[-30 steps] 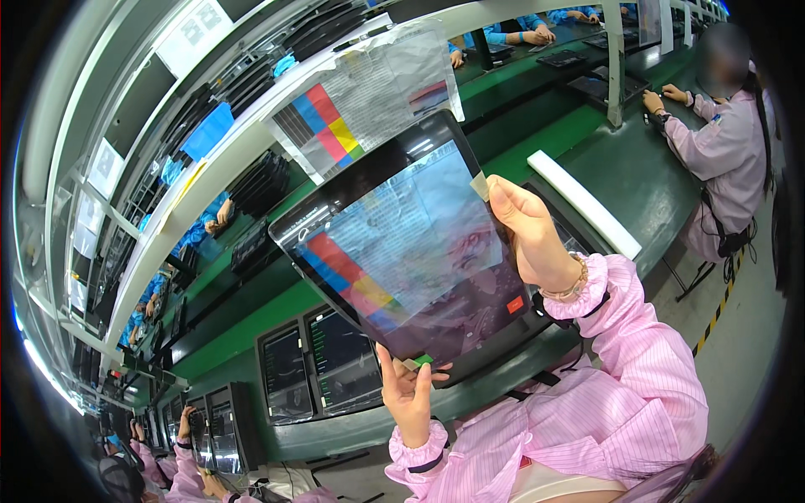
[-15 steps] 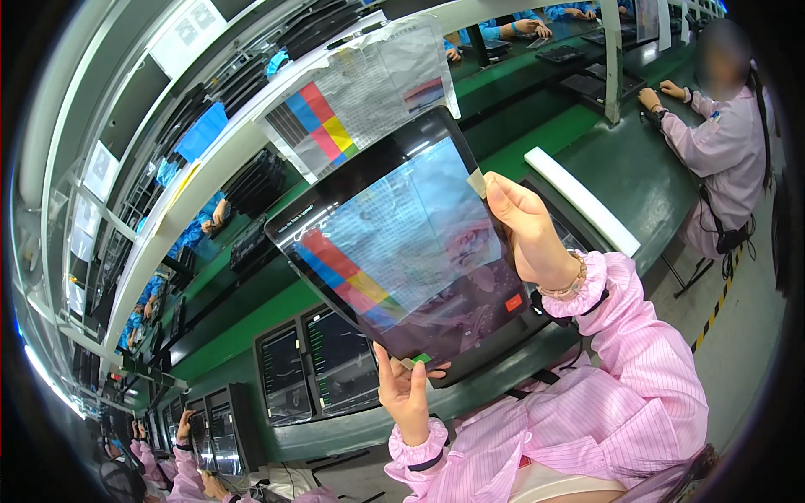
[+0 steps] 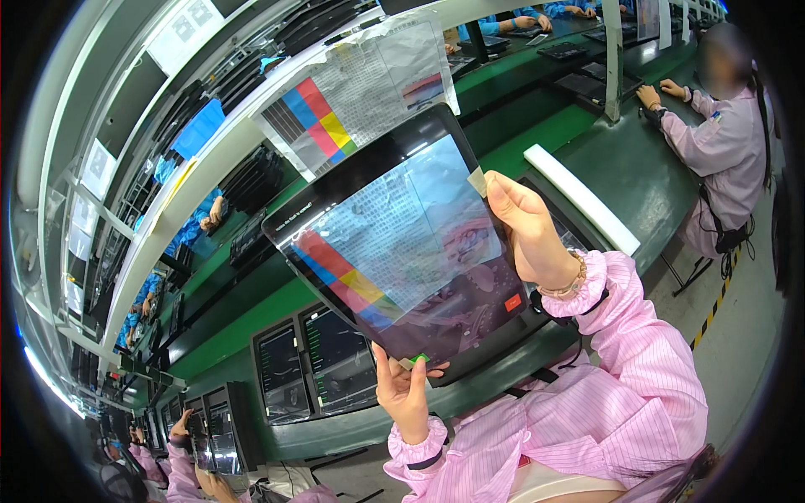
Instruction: The worker is performing a quality inspection or functional test on several tablet computers on an electronics assembly line.
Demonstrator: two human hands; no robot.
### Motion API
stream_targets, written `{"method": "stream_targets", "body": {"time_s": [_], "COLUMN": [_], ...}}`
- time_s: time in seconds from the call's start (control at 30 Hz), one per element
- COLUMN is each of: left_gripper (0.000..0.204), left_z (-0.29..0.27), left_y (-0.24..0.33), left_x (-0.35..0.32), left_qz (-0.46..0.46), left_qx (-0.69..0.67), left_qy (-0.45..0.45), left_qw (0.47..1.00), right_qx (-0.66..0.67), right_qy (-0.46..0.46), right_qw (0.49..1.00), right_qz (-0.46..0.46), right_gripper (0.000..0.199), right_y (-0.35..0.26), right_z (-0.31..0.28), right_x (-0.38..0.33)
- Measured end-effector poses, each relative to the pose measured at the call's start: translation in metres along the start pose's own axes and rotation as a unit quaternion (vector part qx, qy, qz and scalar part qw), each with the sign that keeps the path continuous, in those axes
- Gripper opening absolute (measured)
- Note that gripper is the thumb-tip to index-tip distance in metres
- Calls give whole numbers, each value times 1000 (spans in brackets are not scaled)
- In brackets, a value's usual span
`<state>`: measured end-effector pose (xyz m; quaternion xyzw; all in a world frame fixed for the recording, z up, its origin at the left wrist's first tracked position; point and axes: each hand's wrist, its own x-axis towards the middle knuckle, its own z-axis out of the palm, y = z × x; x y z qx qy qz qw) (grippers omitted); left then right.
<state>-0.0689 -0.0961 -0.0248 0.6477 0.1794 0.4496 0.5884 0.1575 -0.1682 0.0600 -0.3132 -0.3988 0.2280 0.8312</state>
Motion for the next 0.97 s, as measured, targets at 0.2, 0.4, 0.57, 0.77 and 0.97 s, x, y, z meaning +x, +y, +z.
{"method": "stream_targets", "body": {"time_s": [0.2,0.4,0.57,0.77,0.97], "left_gripper": [63,54,43,35,41], "left_z": [-12,-2,13,3,-38], "left_y": [-8,-9,-16,-54,-120], "left_x": [-4,5,6,0,79], "left_qz": [83,-51,-108,-224,-290], "left_qx": [85,-154,-171,-175,-122], "left_qy": [-5,50,62,80,1], "left_qw": [993,986,977,955,949], "right_qx": [29,16,77,25,-614], "right_qy": [34,7,3,32,19], "right_qw": [998,996,983,995,770], "right_qz": [42,86,166,90,175], "right_gripper": [21,23,27,36,24], "right_y": [-3,13,22,7,9], "right_z": [6,5,-31,-119,-208], "right_x": [-6,-20,-5,46,-37]}}
